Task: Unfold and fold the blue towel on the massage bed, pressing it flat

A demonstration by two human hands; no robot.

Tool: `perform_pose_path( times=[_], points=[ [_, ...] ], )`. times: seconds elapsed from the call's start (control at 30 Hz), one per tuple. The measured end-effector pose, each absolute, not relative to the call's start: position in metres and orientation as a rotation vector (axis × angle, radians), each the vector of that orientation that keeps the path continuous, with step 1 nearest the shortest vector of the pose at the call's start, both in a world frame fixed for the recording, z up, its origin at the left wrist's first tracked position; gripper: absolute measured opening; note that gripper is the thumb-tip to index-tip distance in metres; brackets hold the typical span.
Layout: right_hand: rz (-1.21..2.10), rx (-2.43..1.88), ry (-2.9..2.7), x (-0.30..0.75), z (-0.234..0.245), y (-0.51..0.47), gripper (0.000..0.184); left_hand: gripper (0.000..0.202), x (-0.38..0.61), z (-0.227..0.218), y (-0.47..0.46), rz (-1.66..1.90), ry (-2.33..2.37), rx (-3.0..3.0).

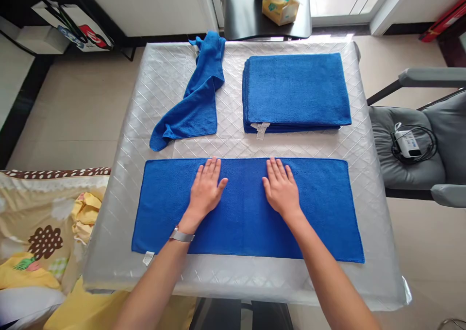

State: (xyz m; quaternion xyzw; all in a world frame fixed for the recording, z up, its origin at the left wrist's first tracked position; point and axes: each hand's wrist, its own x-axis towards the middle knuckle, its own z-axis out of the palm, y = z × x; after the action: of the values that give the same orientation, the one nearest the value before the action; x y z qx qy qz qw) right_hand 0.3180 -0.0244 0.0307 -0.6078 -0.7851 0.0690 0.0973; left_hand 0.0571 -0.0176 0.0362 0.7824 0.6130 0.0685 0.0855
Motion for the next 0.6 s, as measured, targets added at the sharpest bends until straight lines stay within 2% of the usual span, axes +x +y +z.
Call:
perform_pose_path(
  times=[0.37,0.5,0.6],
  points=[
    [0.126,-2.223,-2.081,0.484,0.025,-0.02,0.065,0.08,-0.117,0.028,-0.01,0.197,2.152,2.044],
    [0.141,-2.234,-2.054,0.499,0.027,-0.021,0.065,0.082,-0.133,0.035,-0.006,0.213,2.173,2.023],
    [0.006,-2.18,-2.026,0.48,0.035,-0.026,0.064,0.083,-0.109,0.049,-0.01,0.309,2.24,2.059]
  ],
)
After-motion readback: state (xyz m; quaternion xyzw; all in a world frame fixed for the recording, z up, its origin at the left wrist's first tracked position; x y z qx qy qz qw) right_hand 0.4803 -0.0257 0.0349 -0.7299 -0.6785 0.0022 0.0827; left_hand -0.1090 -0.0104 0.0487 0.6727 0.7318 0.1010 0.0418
